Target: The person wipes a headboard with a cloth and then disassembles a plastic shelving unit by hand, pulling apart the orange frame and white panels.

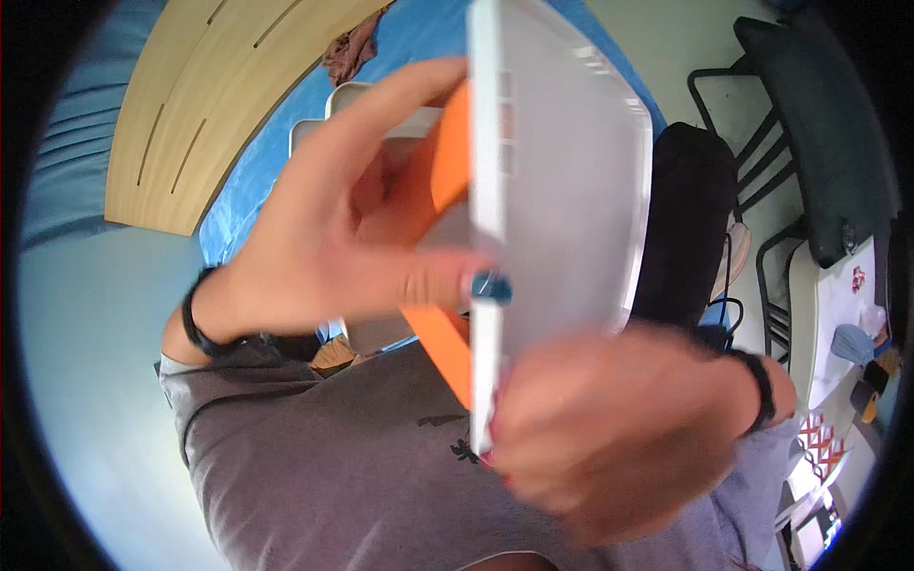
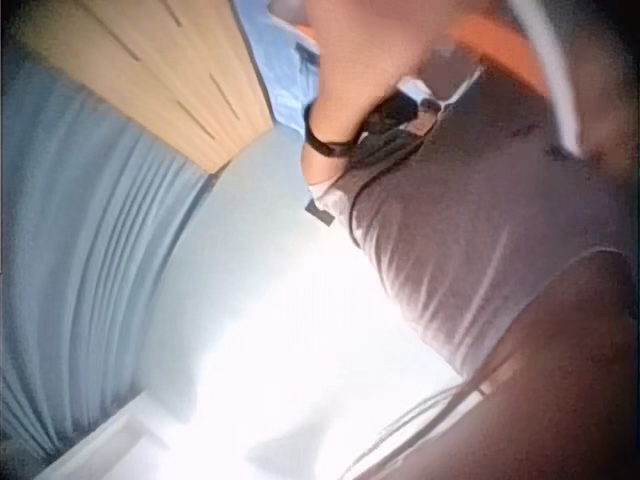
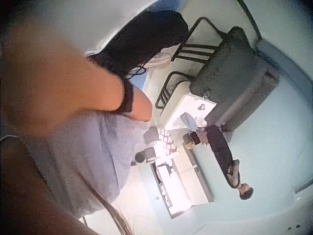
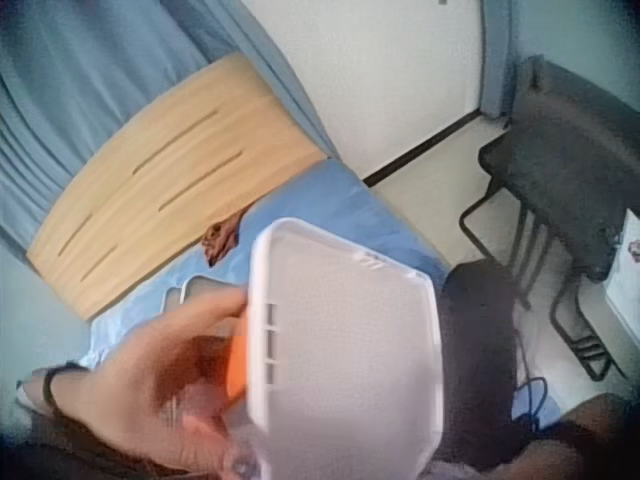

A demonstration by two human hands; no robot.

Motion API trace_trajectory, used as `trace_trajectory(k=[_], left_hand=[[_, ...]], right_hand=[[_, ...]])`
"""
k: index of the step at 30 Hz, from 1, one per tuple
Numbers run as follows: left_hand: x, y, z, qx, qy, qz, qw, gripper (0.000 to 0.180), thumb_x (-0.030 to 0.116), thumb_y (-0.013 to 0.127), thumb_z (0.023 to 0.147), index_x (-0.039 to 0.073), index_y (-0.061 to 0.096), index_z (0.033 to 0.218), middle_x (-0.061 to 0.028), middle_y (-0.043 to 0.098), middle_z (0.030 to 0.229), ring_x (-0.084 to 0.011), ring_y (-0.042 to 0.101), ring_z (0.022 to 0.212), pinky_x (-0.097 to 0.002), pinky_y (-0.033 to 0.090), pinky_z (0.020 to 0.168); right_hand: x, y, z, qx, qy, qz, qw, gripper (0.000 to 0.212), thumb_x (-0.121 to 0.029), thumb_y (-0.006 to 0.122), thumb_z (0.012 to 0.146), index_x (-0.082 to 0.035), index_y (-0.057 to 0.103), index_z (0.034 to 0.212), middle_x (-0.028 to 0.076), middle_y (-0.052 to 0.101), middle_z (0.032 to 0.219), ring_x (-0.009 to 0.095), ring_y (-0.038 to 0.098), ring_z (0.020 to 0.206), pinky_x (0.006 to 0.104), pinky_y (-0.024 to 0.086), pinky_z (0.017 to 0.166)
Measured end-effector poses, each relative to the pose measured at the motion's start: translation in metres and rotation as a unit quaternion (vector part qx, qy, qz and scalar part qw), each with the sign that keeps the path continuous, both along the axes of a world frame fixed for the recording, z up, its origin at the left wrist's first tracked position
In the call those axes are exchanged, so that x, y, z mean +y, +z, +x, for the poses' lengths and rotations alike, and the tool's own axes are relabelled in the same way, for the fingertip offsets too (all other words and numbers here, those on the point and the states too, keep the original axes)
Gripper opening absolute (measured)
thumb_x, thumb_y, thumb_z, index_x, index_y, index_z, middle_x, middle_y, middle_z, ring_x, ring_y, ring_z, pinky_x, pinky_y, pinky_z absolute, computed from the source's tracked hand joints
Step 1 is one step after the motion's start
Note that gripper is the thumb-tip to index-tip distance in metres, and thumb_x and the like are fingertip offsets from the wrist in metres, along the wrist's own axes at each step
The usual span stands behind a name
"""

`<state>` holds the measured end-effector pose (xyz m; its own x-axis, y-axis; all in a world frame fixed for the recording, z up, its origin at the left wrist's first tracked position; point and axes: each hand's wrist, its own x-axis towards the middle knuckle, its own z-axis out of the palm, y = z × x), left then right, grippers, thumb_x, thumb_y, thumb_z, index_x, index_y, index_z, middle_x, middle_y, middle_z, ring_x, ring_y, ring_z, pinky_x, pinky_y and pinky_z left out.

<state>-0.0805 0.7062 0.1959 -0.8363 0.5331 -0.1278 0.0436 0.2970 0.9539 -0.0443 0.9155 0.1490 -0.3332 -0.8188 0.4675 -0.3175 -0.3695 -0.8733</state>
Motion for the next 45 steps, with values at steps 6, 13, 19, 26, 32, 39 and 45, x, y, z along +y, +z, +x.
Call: trace_trajectory(k=[6,13,19,26,32,39,45], left_hand=[[0.008,0.006,-0.027,-0.243,-0.120,-0.053,0.961,0.039,0.024,0.075,0.074,-0.001,0.059,0.099,-0.0024,0.060,0.080,-0.0080,0.057,0.064,-0.0206,0.046,0.052],[-0.005,-0.007,-0.016,-0.299,-0.200,-0.147,0.922,0.025,0.026,0.070,0.078,0.004,0.063,0.070,0.0024,0.052,0.052,-0.0047,0.048,0.045,-0.0190,0.037,0.040],[-0.019,-0.025,-0.004,-0.283,-0.204,-0.006,0.937,0.045,0.046,0.067,0.076,0.002,0.058,0.083,0.0024,0.053,0.056,-0.0016,0.047,0.045,-0.0149,0.033,0.036],[-0.016,-0.029,-0.002,-0.225,-0.232,0.015,0.946,0.041,0.039,0.066,0.080,0.001,0.056,0.090,-0.0004,0.057,0.062,-0.0033,0.050,0.047,-0.0162,0.036,0.038],[0.005,-0.032,-0.007,-0.147,-0.148,0.103,0.973,0.035,0.032,0.060,0.086,0.000,0.051,0.095,-0.0022,0.054,0.058,-0.0073,0.052,0.044,-0.0191,0.040,0.038],[0.020,-0.048,-0.042,-0.075,-0.062,-0.026,0.995,0.037,0.034,0.055,0.089,0.001,0.050,0.107,-0.0037,0.053,0.088,-0.0104,0.052,0.077,-0.0209,0.041,0.068],[0.023,-0.018,-0.029,0.374,-0.054,-0.065,0.924,0.051,0.019,0.065,0.079,0.000,0.039,0.118,-0.0082,0.043,0.108,-0.0164,0.044,0.095,-0.0290,0.037,0.086]], right_hand=[[-0.001,0.038,-0.092,0.043,-0.297,-0.090,0.950,0.031,-0.025,0.061,0.076,0.001,0.057,0.093,0.013,0.059,0.088,0.019,0.055,0.084,0.0306,0.042,0.074],[-0.029,0.043,-0.082,-0.053,-0.122,0.220,0.966,0.024,-0.023,0.064,0.074,0.000,0.057,0.071,0.007,0.055,0.066,0.013,0.052,0.063,0.0261,0.039,0.054],[-0.039,0.007,-0.063,0.051,-0.303,0.098,0.946,0.016,-0.008,0.061,0.068,-0.001,0.047,0.061,0.003,0.044,0.055,0.009,0.042,0.049,0.0246,0.029,0.045],[-0.035,0.007,-0.060,0.048,-0.303,0.035,0.951,0.017,-0.006,0.061,0.068,-0.001,0.045,0.061,0.003,0.043,0.056,0.011,0.041,0.051,0.0255,0.028,0.048],[-0.009,0.005,-0.054,0.249,-0.370,0.046,0.894,0.014,-0.005,0.061,0.070,-0.001,0.057,0.083,0.010,0.056,0.086,0.020,0.053,0.078,0.0298,0.040,0.066],[-0.014,-0.001,0.026,0.557,-0.139,-0.082,0.814,0.027,-0.019,0.052,0.069,-0.001,0.065,0.084,0.013,0.060,0.092,0.026,0.055,0.093,0.0386,0.042,0.088],[0.002,-0.020,0.042,0.515,-0.113,0.017,0.849,0.029,-0.021,0.052,0.066,0.003,0.065,0.077,0.014,0.061,0.085,0.028,0.057,0.085,0.0376,0.041,0.087]])
